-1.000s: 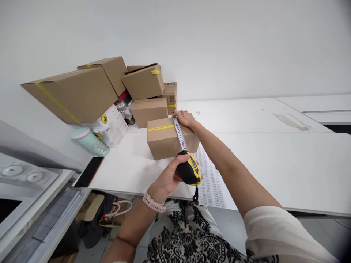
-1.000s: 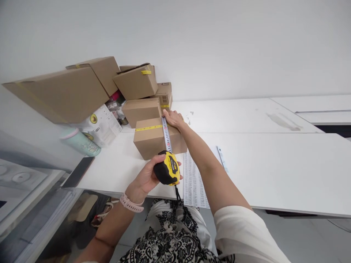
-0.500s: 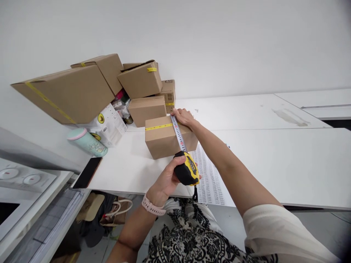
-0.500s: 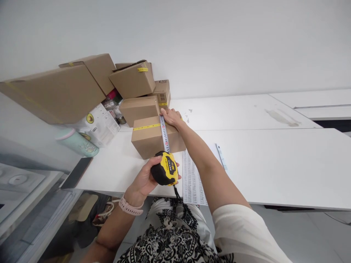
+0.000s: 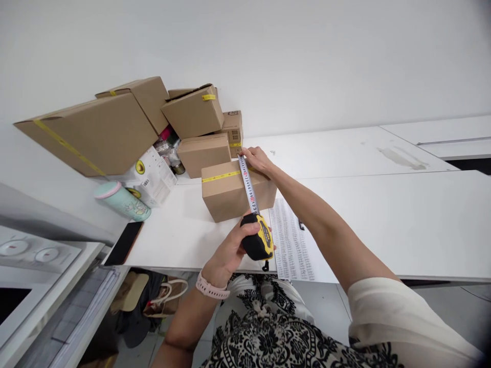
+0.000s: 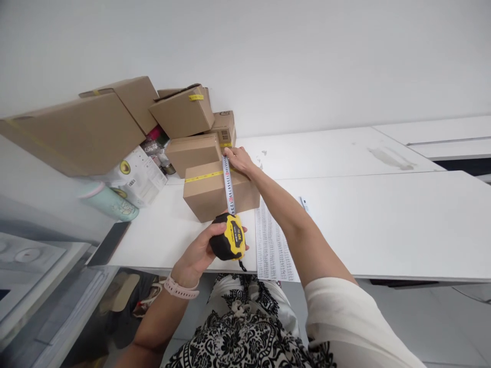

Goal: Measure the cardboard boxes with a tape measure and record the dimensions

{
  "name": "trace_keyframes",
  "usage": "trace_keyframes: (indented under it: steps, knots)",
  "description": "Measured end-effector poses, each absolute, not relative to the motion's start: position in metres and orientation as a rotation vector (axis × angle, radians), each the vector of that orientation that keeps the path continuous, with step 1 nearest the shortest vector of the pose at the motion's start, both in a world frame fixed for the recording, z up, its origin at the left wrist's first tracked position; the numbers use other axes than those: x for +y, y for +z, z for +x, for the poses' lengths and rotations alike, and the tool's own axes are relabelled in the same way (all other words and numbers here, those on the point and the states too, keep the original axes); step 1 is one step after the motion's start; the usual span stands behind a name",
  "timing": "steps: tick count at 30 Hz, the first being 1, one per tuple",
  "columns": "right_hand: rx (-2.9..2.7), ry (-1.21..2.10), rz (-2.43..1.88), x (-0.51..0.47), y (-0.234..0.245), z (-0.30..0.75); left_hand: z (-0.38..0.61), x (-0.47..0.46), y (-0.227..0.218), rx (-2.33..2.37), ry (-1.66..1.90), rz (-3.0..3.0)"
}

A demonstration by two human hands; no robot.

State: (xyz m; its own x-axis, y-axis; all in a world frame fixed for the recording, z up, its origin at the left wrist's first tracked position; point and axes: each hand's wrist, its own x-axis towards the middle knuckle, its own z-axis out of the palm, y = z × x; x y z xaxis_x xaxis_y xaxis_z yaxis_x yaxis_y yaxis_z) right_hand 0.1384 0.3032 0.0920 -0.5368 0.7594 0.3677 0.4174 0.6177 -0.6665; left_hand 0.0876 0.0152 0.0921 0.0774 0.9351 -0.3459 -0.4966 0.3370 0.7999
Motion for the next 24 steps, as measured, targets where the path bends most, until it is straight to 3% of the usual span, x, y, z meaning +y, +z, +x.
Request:
trace_keyframes:
  steps: [9, 13, 16, 18, 21, 24]
  knots:
    - [-1.950, 0.542, -0.723, 0.247, 0.133, 0.199, 0.076, -0.002, 0.086, 1.101, 0.981, 0.925]
    - [-2.007, 0.616, -0.636, 0.171, 0.102, 0.230, 0.075, 0.002, 0.075, 1.206, 0.956, 1.095]
    - [-2.120, 0.865, -0.600, 0.139, 0.059, 0.257, 0.075, 0.009, 0.068, 1.348, 0.889, 1.261]
    - [-2.056, 0.931, -0.834, 0.142, 0.030, 0.280, 0.076, 0.015, 0.064, 1.522, 0.735, 1.426]
    - [-1.894, 0.672, -1.516, 0.172, -0.006, 0.311, 0.079, 0.029, 0.056, 1.813, 0.397, 1.750]
    - [-1.972, 0.547, -1.873, 0.199, -0.029, 0.321, 0.083, 0.044, 0.043, 1.944, 0.137, 1.951]
